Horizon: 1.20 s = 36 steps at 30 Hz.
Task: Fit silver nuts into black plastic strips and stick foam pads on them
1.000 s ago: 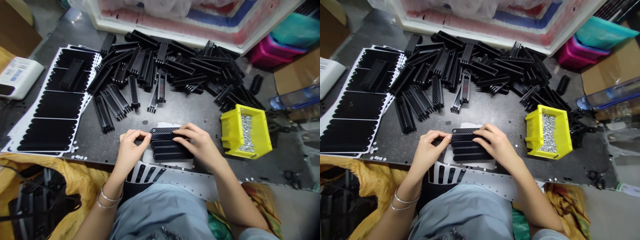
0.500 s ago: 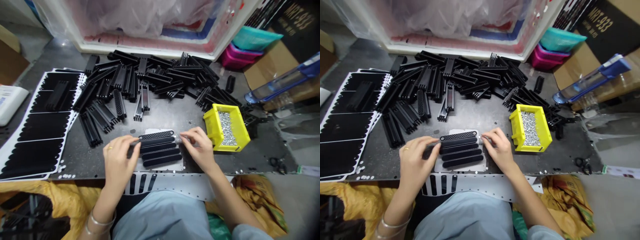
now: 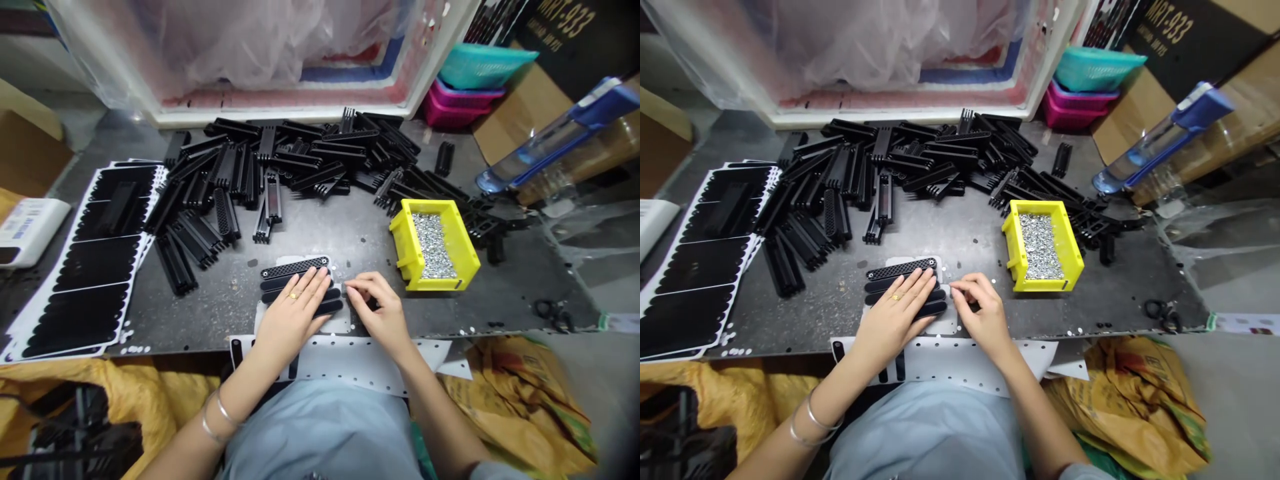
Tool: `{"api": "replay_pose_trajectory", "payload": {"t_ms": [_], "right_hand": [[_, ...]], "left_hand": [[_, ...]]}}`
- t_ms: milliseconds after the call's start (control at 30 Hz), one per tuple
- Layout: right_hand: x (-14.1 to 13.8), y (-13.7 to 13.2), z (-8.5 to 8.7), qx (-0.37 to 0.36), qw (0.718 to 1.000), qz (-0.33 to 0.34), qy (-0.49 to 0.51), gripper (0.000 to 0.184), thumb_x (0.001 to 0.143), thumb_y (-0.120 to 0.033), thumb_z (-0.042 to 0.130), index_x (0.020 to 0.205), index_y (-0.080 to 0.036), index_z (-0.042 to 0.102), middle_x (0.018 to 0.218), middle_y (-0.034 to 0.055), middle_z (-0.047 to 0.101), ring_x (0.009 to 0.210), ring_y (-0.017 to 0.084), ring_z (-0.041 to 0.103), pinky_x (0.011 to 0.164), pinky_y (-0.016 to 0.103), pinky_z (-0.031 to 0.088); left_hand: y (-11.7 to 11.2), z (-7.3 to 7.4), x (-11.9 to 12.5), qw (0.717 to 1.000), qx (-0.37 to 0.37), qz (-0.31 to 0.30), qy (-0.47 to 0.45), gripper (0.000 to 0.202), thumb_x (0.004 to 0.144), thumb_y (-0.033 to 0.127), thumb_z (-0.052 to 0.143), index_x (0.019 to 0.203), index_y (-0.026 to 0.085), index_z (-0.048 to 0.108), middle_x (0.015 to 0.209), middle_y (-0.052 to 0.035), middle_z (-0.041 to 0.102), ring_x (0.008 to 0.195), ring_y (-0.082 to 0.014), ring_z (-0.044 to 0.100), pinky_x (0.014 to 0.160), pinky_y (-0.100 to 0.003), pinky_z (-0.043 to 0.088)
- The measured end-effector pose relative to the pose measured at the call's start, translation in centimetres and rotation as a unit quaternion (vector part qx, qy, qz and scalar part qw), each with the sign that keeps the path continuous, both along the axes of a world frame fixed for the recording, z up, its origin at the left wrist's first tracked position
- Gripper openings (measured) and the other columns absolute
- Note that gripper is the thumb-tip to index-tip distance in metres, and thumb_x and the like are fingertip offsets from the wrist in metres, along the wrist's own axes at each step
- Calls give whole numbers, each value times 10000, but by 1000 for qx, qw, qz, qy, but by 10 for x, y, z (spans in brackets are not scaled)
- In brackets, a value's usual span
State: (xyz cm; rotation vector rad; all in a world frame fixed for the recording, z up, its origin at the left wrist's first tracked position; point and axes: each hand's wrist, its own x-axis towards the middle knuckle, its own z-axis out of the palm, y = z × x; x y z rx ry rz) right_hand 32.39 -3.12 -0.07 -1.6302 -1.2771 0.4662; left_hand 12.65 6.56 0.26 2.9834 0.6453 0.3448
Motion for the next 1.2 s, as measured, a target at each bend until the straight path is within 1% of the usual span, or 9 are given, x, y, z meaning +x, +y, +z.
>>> {"api": "replay_pose_trajectory", "payload": {"t_ms": [233, 300, 367, 433, 533, 633, 800, 1033, 1200], "right_hand": [[-9, 11, 3, 27, 1000, 14, 4, 185, 1017, -249, 586, 1101, -230, 750, 1054, 63, 672, 902, 162, 667, 783, 284, 556], [-7, 7, 5, 35, 999, 4, -20, 192, 1020, -244, 583, 1117, -238, 749, 1069, 61, 681, 965, 177, 675, 839, 296, 549], [-1, 1, 7, 39, 998, 0, -42, 185, 1023, -243, 579, 1071, -239, 757, 1052, 55, 685, 989, 185, 674, 882, 304, 530], [6, -6, 7, 37, 998, -1, -57, 198, 1023, -253, 579, 931, -230, 753, 998, 47, 678, 936, 180, 668, 867, 298, 510], [13, -14, 6, 35, 997, -8, -66, 372, 1031, -278, 561, 671, -213, 632, 901, 40, 654, 829, 165, 640, 782, 283, 474], [10, -13, 4, 33, 998, -5, -58, 444, 1050, -290, 517, 616, -211, 572, 872, 43, 652, 792, 157, 629, 738, 272, 455], [-7, 0, 3, 38, 997, 56, -41, 392, 1057, -311, 496, 717, -216, 665, 933, 52, 682, 861, 160, 670, 801, 242, 482], [-16, 6, 5, 70, 994, 76, -43, 367, 1034, -353, 531, 720, -221, 669, 910, 42, 707, 836, 145, 703, 807, 179, 503], [-10, 3, -1, 74, 992, 84, -54, 365, 1025, -388, 534, 732, -218, 671, 918, 51, 726, 838, 164, 733, 806, 175, 532]], "left_hand": [[-9, 3, 0, 996, -8, -27, -88, 489, 1066, 387, 525, 1504, 171, 500, 1534, -72, 582, 1477, -246, 489, 1245, -428, 368], [1, 10, -13, 987, -25, 8, -158, 447, 1055, 411, 551, 1446, 194, 555, 1446, -69, 664, 1391, -212, 583, 1218, -401, 406], [20, 20, -39, 965, -25, 133, -223, 354, 1043, 378, 574, 1357, 223, 624, 1347, -61, 726, 1279, -198, 663, 1179, -396, 448], [45, 29, -74, 919, 0, 312, -241, 314, 1034, 327, 560, 1311, 215, 657, 1332, -88, 724, 1249, -228, 673, 1139, -419, 484], [75, 32, -133, 845, 42, 518, -125, 565, 998, 363, 571, 1498, 110, 503, 1582, -223, 481, 1488, -387, 438, 1206, -571, 380], [87, 26, -173, 779, -1, 625, 48, 712, 1009, 393, 523, 1552, -37, 357, 1620, -364, 319, 1502, -508, 353, 1145, -654, 402], [86, 20, -194, 786, -52, 602, 135, 469, 1014, 177, 360, 1407, 7, 550, 1491, -317, 524, 1354, -422, 565, 1010, -536, 552], [85, 44, -218, 829, -75, 539, 124, 438, 919, 97, 498, 1279, 221, 714, 1195, -103, 780, 971, -259, 773, 876, -354, 601], [53, 63, -213, 845, -5, 532, 51, 441, 879, 13, 473, 1134, 211, 774, 1166, -77, 797, 1096, -244, 747, 1008, -382, 564]]}}
